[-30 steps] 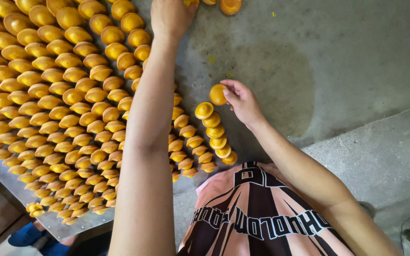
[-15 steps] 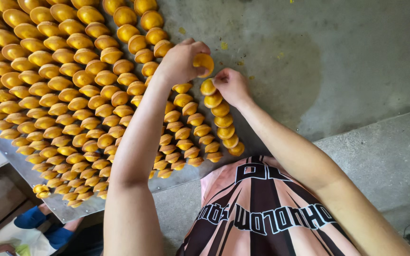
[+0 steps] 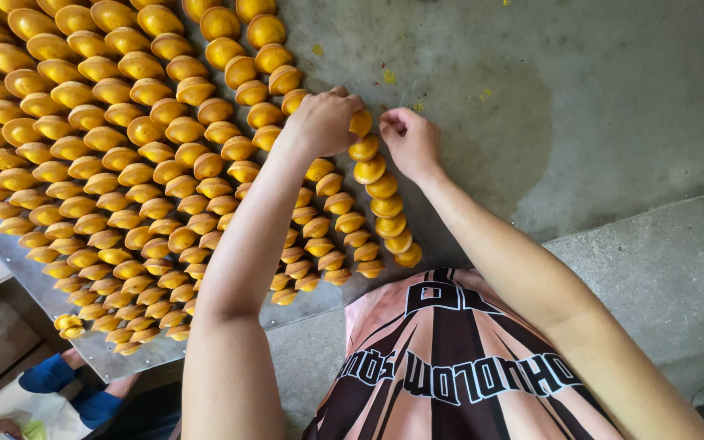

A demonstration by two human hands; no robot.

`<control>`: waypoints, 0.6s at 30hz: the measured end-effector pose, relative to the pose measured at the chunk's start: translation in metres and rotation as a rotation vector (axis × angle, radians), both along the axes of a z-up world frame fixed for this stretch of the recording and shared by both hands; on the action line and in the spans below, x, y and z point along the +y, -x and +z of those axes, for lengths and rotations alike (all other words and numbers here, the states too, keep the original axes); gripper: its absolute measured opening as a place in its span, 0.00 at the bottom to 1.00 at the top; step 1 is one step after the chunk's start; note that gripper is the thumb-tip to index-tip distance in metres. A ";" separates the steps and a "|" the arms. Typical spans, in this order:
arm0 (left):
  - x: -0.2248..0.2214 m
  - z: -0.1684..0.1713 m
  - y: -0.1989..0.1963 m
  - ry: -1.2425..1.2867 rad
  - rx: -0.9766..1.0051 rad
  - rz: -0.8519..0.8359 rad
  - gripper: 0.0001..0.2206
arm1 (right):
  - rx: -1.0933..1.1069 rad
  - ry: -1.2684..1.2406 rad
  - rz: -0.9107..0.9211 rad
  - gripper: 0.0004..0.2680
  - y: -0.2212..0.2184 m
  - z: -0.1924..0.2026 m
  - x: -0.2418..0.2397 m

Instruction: The person organizes small pastries on a metal table, arranging them into neat rows by hand.

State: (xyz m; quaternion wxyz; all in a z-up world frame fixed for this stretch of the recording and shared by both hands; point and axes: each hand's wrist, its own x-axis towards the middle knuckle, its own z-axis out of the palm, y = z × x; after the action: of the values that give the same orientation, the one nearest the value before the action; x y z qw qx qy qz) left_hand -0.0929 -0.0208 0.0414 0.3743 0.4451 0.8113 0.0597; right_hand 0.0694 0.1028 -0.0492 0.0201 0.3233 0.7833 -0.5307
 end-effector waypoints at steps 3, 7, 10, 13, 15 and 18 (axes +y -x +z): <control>0.001 0.005 -0.002 0.012 0.041 -0.006 0.24 | 0.033 -0.033 0.044 0.07 0.001 0.001 0.006; 0.002 0.009 -0.001 -0.012 0.023 -0.007 0.25 | 0.058 0.023 0.021 0.12 0.002 -0.008 0.011; 0.002 0.013 0.004 -0.075 -0.009 0.022 0.25 | 0.265 0.044 -0.259 0.20 -0.012 -0.009 0.011; 0.007 0.014 0.017 -0.147 -0.054 0.062 0.27 | 0.286 0.216 -0.370 0.25 -0.022 -0.008 0.013; 0.020 0.010 0.030 -0.197 0.006 0.090 0.28 | 0.325 0.109 -0.345 0.24 -0.012 -0.011 0.028; 0.047 -0.003 0.054 -0.474 0.224 0.176 0.29 | 0.318 -0.038 -0.316 0.22 0.026 -0.009 0.064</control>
State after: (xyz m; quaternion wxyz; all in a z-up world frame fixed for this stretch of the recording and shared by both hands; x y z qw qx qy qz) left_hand -0.1468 0.0263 0.0382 0.1610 0.4518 0.8467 0.2305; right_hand 0.0430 0.1670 -0.0578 -0.1931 0.3548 0.7259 -0.5567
